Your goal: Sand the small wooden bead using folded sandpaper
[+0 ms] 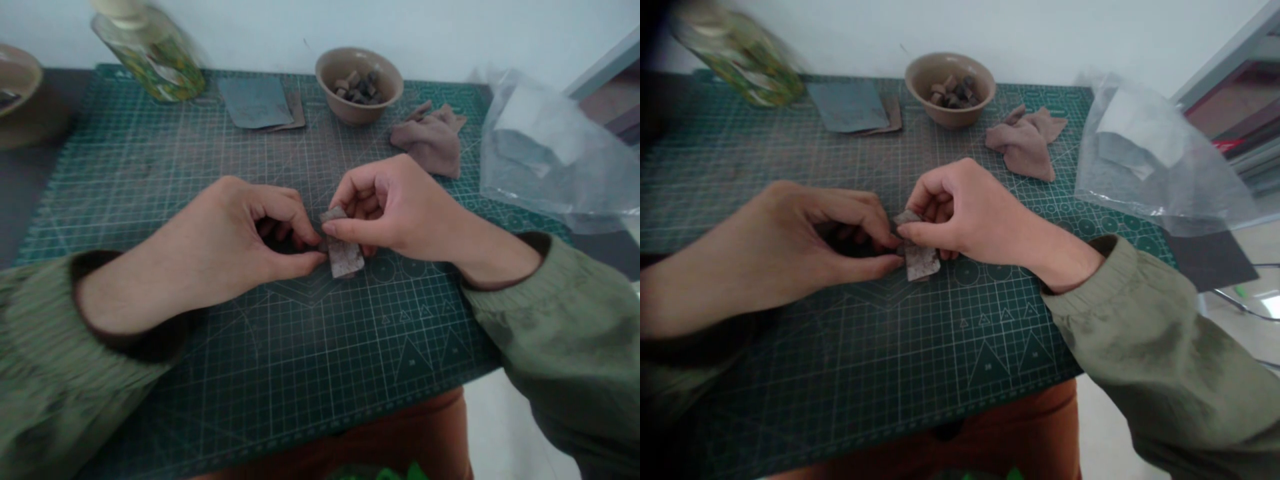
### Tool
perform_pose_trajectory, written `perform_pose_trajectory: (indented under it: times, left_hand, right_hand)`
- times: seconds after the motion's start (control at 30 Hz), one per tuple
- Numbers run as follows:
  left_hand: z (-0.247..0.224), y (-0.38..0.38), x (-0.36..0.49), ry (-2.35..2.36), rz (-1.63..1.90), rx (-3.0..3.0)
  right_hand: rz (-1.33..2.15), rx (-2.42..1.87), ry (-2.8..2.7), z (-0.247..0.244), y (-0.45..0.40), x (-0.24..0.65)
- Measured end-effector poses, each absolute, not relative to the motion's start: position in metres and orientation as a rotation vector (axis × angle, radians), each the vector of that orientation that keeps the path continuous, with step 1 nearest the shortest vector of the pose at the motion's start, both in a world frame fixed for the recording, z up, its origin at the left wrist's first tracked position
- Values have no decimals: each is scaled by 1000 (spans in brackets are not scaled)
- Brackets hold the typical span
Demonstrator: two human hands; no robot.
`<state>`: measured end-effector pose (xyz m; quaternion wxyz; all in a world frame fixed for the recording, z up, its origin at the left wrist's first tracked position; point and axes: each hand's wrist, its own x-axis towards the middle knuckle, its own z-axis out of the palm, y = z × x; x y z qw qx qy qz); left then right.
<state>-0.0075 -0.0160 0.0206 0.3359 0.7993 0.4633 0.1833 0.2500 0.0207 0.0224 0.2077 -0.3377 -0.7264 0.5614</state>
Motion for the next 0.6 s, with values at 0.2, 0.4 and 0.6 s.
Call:
perform_pose_trajectory:
  times: [0.2, 0.4, 0.6]
  left_hand:
    - [20, -16, -9, 1198, 470, 2099]
    - [19, -15, -9, 1178, 490, 2099]
    - [19, -15, -10, 1169, 502, 2101]
  right_hand:
    - [1569, -942, -2042, 22, 22, 250]
    - [1566, -997, -2072, 28, 22, 253]
    - [1584, -979, -2073, 28, 22, 253]
